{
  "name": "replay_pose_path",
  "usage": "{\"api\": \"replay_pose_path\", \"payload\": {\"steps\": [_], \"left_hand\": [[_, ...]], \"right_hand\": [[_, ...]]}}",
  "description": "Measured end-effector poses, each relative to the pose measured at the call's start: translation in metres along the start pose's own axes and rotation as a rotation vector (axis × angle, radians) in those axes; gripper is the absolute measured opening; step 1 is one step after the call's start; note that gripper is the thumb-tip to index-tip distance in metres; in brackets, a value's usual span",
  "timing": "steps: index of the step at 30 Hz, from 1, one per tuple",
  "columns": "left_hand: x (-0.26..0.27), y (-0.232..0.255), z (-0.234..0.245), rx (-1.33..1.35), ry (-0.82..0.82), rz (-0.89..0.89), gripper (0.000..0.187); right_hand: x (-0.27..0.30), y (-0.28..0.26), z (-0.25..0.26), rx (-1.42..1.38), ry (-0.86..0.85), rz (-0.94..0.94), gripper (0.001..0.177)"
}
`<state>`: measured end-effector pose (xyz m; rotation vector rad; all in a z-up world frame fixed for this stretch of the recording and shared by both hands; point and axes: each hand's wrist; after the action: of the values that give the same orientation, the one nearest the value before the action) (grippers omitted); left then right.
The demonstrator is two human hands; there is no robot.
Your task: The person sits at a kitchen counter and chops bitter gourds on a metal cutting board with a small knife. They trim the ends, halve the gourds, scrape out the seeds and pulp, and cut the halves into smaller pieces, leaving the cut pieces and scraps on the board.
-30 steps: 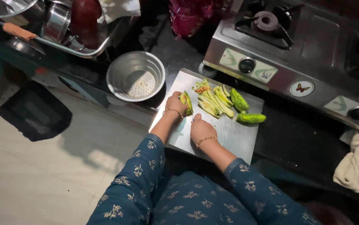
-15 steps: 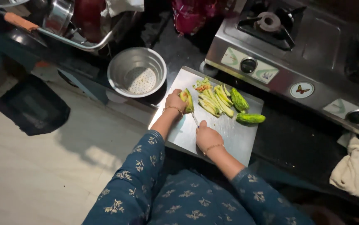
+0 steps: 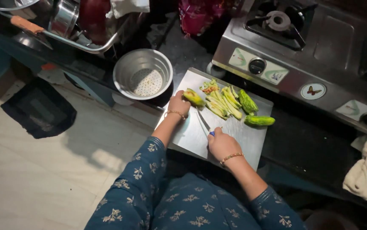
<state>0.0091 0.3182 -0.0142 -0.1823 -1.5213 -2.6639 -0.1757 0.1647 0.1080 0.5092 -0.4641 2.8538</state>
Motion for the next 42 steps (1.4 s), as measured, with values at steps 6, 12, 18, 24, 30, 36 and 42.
{"api": "replay_pose_path", "payload": {"steps": [6,12,18,24,30,36,42], "left_hand": [[0.005,0.011,-0.005,-0.017,0.058,0.095,0.057],[0.005,0.044,-0.013,-0.024,0.111,0.097,0.069],[-0.022,0.034,-0.028,-0.046,0.060,0.185,0.058],[-0.028,0.033,-0.024,-0.087,0.007,0.168,0.055],[-0.037,0.017,-0.025,-0.112,-0.052,0.122,0.052],[-0.034,0.015,-0.014,-0.043,-0.069,0.118,0.052],[-0.017,0.036,0.003,-0.040,-0.077,0.084,0.052]], "right_hand": [[0.002,0.009,0.014,-0.006,-0.009,0.033,0.041],[-0.031,0.014,0.029,-0.033,0.098,-0.039,0.042],[-0.049,0.007,0.005,-0.025,0.131,-0.016,0.041],[-0.069,-0.010,0.001,-0.009,0.126,-0.038,0.037],[-0.083,-0.009,0.003,-0.018,0.141,-0.070,0.036],[-0.079,-0.025,0.003,-0.031,0.128,-0.035,0.038],[-0.090,-0.019,-0.004,-0.078,0.133,-0.046,0.036]]}}
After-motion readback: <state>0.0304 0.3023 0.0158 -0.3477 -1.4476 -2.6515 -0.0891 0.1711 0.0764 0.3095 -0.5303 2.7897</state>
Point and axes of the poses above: each hand's wrist, its own x-axis away from the middle knuckle, its own z-axis out of the back of the hand, y = z × x, and after that the axes turned 6 degrees about x, right-handed
